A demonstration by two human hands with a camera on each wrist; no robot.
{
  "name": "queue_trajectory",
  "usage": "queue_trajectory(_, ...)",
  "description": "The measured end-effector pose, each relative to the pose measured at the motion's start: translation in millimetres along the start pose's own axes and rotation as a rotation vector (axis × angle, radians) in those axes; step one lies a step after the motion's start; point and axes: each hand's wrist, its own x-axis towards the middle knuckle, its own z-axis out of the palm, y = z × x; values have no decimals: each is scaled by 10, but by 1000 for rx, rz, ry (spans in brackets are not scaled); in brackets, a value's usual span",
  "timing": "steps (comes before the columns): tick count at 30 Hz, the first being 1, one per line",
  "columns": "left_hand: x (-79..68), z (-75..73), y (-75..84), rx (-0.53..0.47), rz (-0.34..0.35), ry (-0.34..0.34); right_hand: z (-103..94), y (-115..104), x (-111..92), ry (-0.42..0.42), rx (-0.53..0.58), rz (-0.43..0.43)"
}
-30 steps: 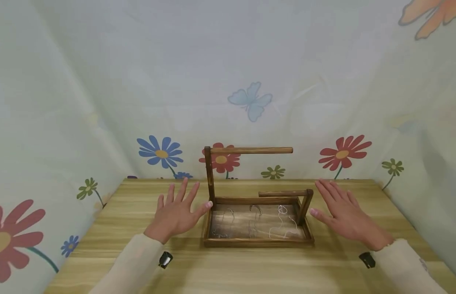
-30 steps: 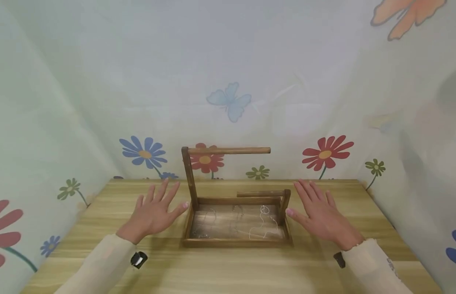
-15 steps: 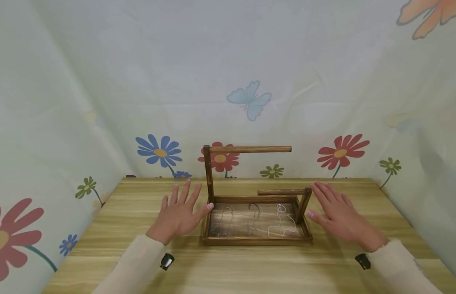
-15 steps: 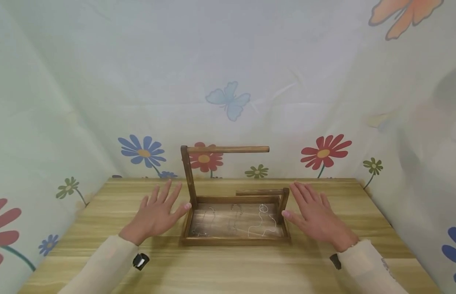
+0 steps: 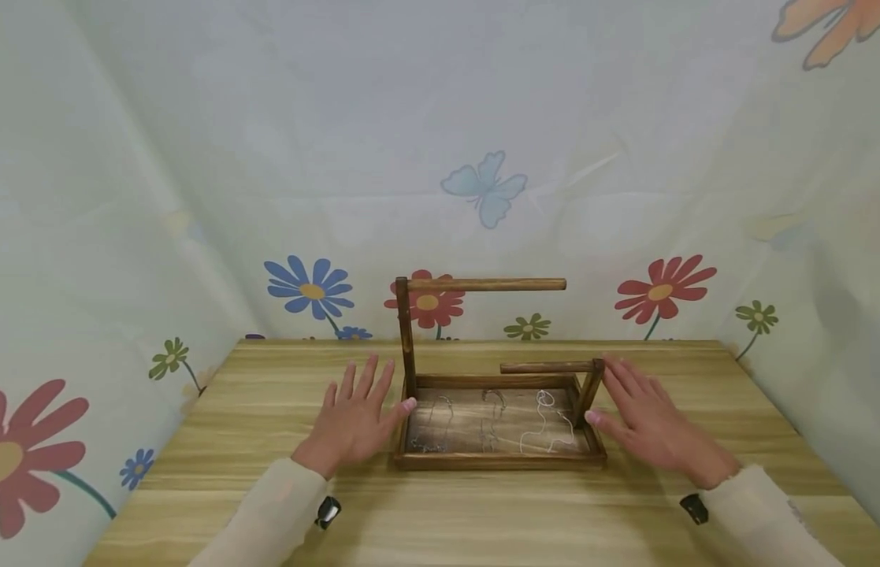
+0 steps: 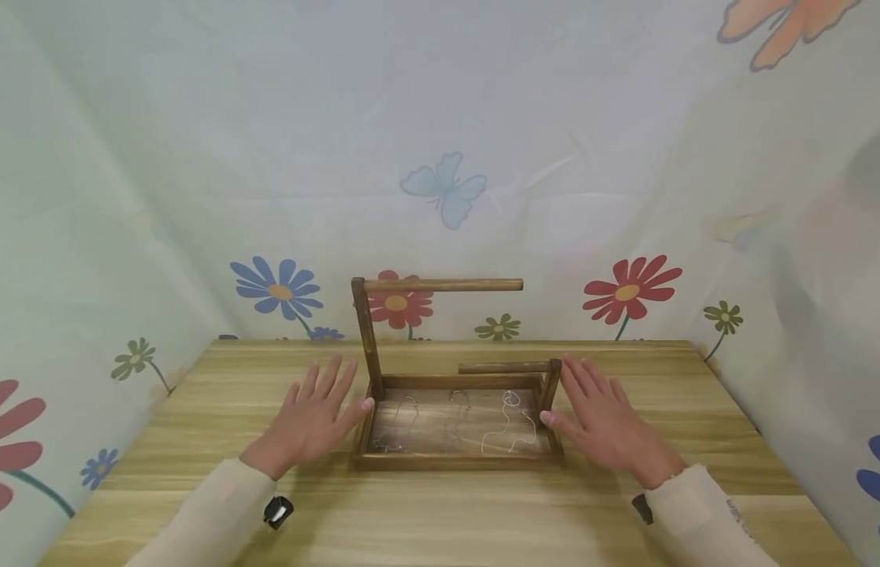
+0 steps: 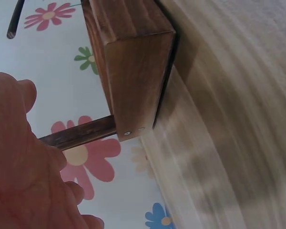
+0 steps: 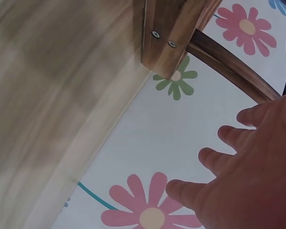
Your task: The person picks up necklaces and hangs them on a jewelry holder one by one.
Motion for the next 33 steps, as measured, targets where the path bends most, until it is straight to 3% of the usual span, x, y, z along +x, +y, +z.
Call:
queue_trajectory(11, 3, 99, 1, -30, 19, 3, 102, 28, -28, 17, -31, -29)
queue_trajectory(20, -16, 172, 35, -45, 37, -60, 141, 8, -34, 6, 0, -15)
queue_trajectory(27, -15, 279, 50, -92, 53, -54, 159, 0, -54, 2, 8, -9)
queue_trajectory(33, -18, 295, 93, -73, 45, -83, 186, 21, -61, 0, 3, -6)
